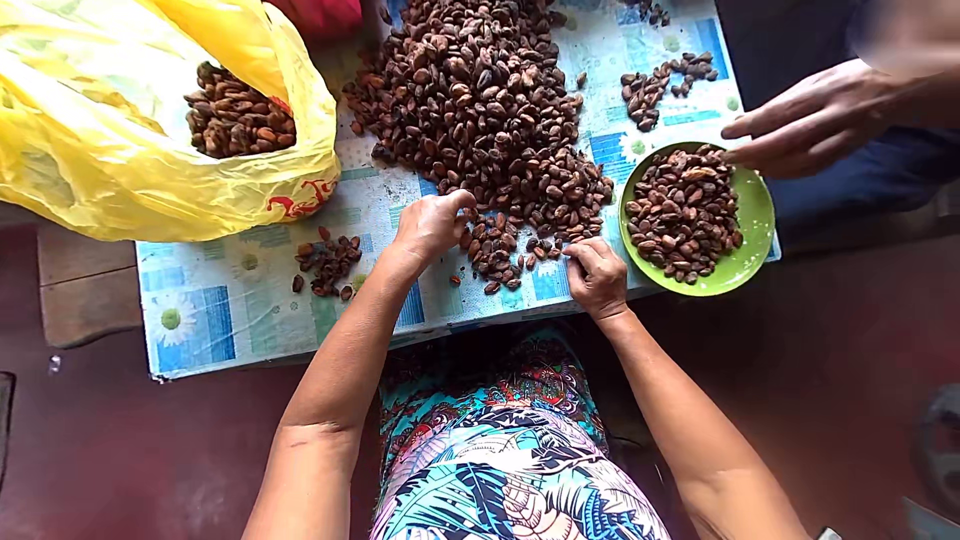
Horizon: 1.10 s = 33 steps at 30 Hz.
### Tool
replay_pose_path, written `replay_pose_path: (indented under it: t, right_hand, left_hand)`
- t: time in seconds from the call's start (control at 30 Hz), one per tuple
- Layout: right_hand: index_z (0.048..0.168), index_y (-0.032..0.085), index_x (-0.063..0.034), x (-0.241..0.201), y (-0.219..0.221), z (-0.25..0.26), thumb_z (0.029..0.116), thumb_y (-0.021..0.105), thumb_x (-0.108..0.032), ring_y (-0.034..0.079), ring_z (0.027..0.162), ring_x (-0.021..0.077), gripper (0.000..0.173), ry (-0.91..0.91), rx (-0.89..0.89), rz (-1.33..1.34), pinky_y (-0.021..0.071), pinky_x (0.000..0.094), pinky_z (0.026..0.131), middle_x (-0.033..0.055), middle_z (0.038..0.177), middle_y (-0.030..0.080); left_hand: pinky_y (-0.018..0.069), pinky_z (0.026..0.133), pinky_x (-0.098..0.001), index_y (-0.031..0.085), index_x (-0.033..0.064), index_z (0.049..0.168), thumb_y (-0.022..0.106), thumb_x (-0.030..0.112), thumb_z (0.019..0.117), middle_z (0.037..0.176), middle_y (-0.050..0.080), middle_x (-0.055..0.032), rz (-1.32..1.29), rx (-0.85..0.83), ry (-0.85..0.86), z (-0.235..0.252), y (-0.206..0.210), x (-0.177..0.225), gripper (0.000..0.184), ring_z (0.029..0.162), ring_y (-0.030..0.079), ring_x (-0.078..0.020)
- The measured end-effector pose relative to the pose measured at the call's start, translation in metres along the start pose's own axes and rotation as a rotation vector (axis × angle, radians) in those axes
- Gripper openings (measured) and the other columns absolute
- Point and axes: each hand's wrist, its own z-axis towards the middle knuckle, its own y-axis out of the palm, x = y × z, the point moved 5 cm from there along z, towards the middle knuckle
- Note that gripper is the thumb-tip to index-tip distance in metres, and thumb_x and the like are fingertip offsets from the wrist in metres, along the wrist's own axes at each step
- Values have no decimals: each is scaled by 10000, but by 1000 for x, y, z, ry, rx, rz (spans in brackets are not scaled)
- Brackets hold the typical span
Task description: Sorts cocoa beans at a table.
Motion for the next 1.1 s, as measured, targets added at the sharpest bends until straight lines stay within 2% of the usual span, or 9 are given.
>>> replay_pose_path:
  t: [0.5, 0.57, 0.6, 0.67, 0.7, 0.77, 0.83, 1.0, 1.1]
  right_hand:
    - [955, 761, -2, -1, 1, 0, 892, 566, -23, 725, 896, 343, 205, 13, -13, -1, 580, 439, 756, 199, 959, 733]
    - [952, 761, -2, 1, 1, 0, 890, 568, -24, 725, 894, 345, 204, 16, -12, 2, 581, 447, 751, 199, 956, 732]
    - [951, 762, -1, 1, 1, 0, 891, 568, -25, 725, 894, 347, 204, 16, -12, 4, 580, 450, 750, 201, 955, 733]
    - [955, 763, -2, 1, 1, 0, 896, 567, -30, 724, 891, 340, 206, 13, -9, 11, 579, 443, 752, 201, 956, 731]
    - [957, 762, -2, 1, 1, 0, 897, 566, -30, 723, 892, 338, 207, 12, -8, 13, 580, 440, 754, 202, 956, 731]
    - [953, 762, -4, 1, 1, 0, 893, 564, -28, 724, 891, 337, 208, 12, -5, 9, 580, 436, 754, 201, 956, 731]
    - [952, 760, -1, 0, 1, 0, 891, 565, -32, 725, 893, 340, 206, 8, -6, 3, 581, 439, 757, 199, 958, 733]
    - [956, 760, 11, -1, 0, 0, 881, 586, -18, 723, 902, 348, 192, 12, -21, 14, 588, 457, 759, 206, 967, 725]
    - [965, 761, 9, 0, 0, -1, 884, 585, -24, 723, 900, 349, 196, 19, -32, 5, 586, 464, 751, 204, 973, 725]
  left_hand:
    - [473, 859, -730, 655, 43, 1284, 609, 157, 1003, 1101, 705, -293, 63, -35, -2, 11, 2, 6, 307, 1047, 674, -524]
    - [506, 873, -665, 666, 1, 1248, 650, 172, 991, 1061, 708, -262, -111, 22, 16, 11, -2, 0, 309, 976, 689, -446]
    - [539, 831, -551, 670, -19, 1214, 675, 164, 981, 1005, 705, -212, -269, 77, 16, 8, -6, -4, 296, 869, 677, -342]
    - [443, 539, -222, 639, 57, 1088, 641, 118, 971, 772, 602, 0, -762, 183, -30, -3, -12, -13, 131, 565, 496, -56]
    - [383, 453, -153, 594, 127, 1017, 559, 99, 991, 658, 518, 78, -1071, 180, -45, -8, -13, -18, 52, 480, 426, 8]
    - [378, 448, -123, 567, 249, 892, 425, 186, 990, 630, 522, 139, -1529, 107, 34, -19, -11, -27, 184, 484, 448, 41]
    - [410, 461, -130, 605, 241, 822, 427, 236, 955, 695, 591, 94, -1810, 71, 100, -25, -7, -36, 222, 532, 521, 8]
    - [418, 430, -133, 647, 183, 794, 311, 251, 975, 786, 683, 17, -1991, 13, 7, -33, 4, -49, 387, 561, 597, -35]
    - [409, 406, -142, 565, 202, 666, 181, 367, 1073, 644, 623, 45, -2037, 72, -160, -35, 4, -52, 583, 484, 554, -30]
